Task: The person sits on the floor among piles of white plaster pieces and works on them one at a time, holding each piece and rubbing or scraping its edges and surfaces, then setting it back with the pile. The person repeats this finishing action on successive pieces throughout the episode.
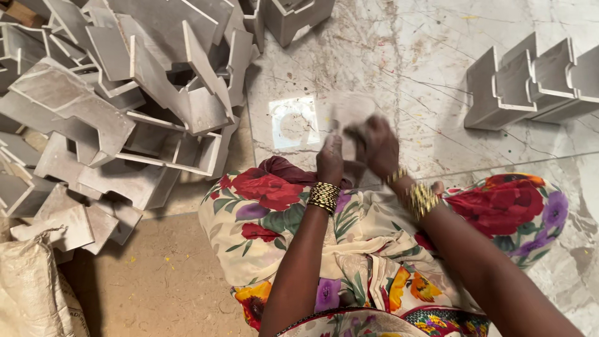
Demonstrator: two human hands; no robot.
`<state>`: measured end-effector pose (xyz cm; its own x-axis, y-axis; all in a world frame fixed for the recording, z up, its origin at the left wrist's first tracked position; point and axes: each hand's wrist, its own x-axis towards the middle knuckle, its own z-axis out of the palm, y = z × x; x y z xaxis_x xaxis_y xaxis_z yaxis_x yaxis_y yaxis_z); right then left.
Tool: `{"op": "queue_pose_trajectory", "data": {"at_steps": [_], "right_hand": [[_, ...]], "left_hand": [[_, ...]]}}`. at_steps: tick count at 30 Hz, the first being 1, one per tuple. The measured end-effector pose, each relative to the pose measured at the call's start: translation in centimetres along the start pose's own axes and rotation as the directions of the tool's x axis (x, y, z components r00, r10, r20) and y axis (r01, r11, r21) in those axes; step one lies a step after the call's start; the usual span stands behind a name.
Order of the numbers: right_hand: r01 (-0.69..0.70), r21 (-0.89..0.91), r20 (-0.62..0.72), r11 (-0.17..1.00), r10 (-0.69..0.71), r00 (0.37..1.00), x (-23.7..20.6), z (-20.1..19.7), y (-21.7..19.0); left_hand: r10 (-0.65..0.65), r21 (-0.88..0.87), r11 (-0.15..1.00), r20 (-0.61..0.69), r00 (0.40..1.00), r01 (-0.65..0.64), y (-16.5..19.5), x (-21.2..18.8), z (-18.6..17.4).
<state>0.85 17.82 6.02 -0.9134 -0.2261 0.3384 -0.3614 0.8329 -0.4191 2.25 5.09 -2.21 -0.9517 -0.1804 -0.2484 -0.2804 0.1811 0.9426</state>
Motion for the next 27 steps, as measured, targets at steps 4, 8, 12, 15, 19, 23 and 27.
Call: {"op": "queue_pose_trajectory", "data": {"at_steps": [4, 8, 12, 15, 19, 23, 27], "right_hand": [[-0.006, -0.029, -0.19, 1.0, 0.0, 0.982, 7.2, 1.0, 4.1], [-0.01, 0.091, -0.108, 0.996, 0.02, 0.994, 5.5, 0.7, 4.4], [0.163, 0.161, -0.023, 0.973, -0.162, 0.987, -2.0, -0.6, 1.5], [0.075, 0.153, 0.004, 0.985, -0.077, 0.997, -1.7, -1.1, 2.1], [-0.124, 0.056, -0.147, 0.991, 0.131, 0.98, 4.8, -0.3, 5.0], [0.014, 0.073, -0.081, 0.997, -0.008, 0.997, 6.9, 1.3, 4.3], [0.165, 0.143, 0.096, 0.976, -0.18, 0.979, 3.3, 0.2, 1.2]], "left_hand": [[0.242, 0.017, 0.97, -0.036, 0.97, -0.241, 0.4, -0.5, -0.2], [0.155, -0.028, 0.987, -0.027, 0.987, -0.156, 0.3, -0.5, -0.3], [0.152, -0.021, 0.988, -0.061, 0.986, -0.153, 0.0, -0.5, 0.0], [0.139, -0.004, 0.99, -0.045, 0.989, -0.139, 0.0, -0.5, 0.1], [0.186, -0.027, 0.982, 0.005, 0.982, -0.186, 0.1, -0.7, -0.1], [0.256, -0.033, 0.966, 0.009, 0.967, -0.256, 0.0, -0.4, -0.5], [0.11, -0.081, 0.991, 0.021, 0.994, -0.108, -0.5, -0.2, -0.8]]}}
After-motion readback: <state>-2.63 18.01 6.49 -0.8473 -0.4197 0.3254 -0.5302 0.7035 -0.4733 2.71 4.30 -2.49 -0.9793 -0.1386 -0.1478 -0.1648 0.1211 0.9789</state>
